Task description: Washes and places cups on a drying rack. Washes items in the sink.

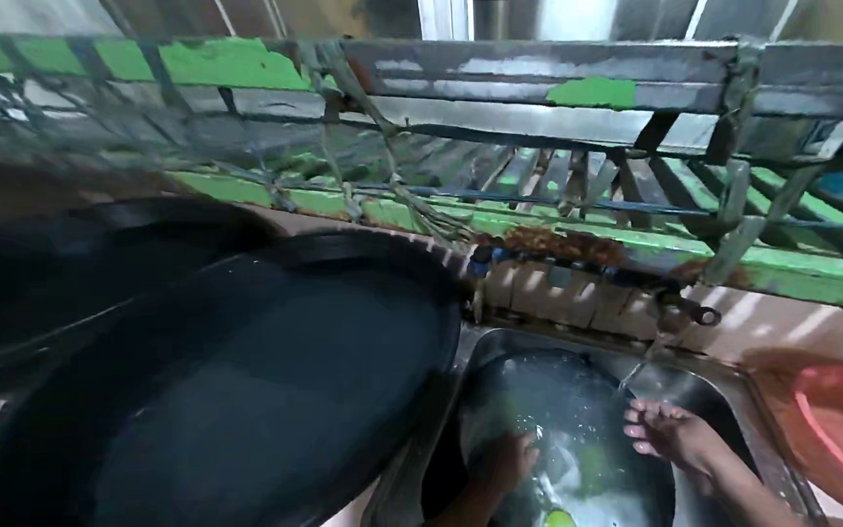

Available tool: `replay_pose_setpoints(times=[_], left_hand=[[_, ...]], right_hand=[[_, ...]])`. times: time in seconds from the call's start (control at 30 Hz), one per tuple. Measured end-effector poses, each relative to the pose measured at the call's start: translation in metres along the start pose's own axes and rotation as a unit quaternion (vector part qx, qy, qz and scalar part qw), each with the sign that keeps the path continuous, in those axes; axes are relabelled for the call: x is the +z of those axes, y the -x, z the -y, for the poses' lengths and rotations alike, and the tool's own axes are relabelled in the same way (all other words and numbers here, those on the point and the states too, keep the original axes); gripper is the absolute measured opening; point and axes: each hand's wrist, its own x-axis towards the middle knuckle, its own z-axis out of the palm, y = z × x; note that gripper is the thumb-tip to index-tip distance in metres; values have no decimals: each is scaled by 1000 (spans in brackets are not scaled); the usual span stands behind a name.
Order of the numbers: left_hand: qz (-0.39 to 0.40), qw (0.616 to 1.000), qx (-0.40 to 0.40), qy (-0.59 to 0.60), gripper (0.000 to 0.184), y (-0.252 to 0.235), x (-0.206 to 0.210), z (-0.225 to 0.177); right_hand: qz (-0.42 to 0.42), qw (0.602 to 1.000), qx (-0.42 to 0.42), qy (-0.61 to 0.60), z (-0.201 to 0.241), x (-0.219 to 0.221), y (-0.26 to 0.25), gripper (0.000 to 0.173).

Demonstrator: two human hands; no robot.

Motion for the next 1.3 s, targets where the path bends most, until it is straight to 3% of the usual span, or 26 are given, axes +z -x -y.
replay_pose_setpoints(times=[0.1, 0.17, 0.23, 0.27, 0.3, 0.37, 0.47, 0.57, 0.63, 0.7, 0.8, 0.9, 1.0, 1.13, 1.3], left_hand=[[-71, 996, 7, 51, 46, 0, -5, -1], [-144, 989, -29, 3, 43, -2, -16, -6], [-165, 981, -78, -66, 47, -7, -23, -9], [-137, 982, -104, -73, 51, -5, -30, -16], [-81, 985, -136, -68, 53, -1, -41, -30], [-64, 983, -158, -72, 51, -6, -41, -36], [56, 977, -178, -107, 47, -22, -43, -41], [6, 989, -145, -18, 54, -23, -31, -46], [-18, 986, -152, 63, 64, -9, -37, -77], [-34, 981, -152, 118, 60, -8, -24, -90], [-2, 987, -128, 98, 53, -36, 7, -79], [-69, 993, -91, 32, 58, -67, 17, -77], [-129, 990, -50, -25, 48, -100, 8, -71], [-61, 996, -33, 50, 63, -129, 0, -66], [39, 996, -70, 39, 54, -126, 14, -90]], right_hand=[[-39, 995, -7, -94, 17, 15, -42, 32], [-52, 988, -4, -145, 31, 23, -61, 31], [-58, 981, 10, -185, 44, 27, -73, 23], [-60, 975, 14, -214, 48, 29, -75, 16], [-44, 969, 18, -243, 51, 29, -75, 23], [9, 958, 16, -287, 56, 25, -74, 40], [-34, 958, 30, -283, 58, 21, -71, 34], [10, 968, 25, -251, 56, 10, -56, 34], [69, 971, 8, -229, 52, 5, -40, 51], [104, 970, 1, -221, 41, 0, -32, 66], [53, 978, -10, -201, 27, -8, -30, 34], [0, 983, -10, -184, 25, -17, -25, 31], [0, 988, -9, -151, 13, -28, -15, 31], [-39, 988, 21, -147, -9, -31, -21, 28], [-52, 985, 30, -162, 0, -4, -47, 31]])
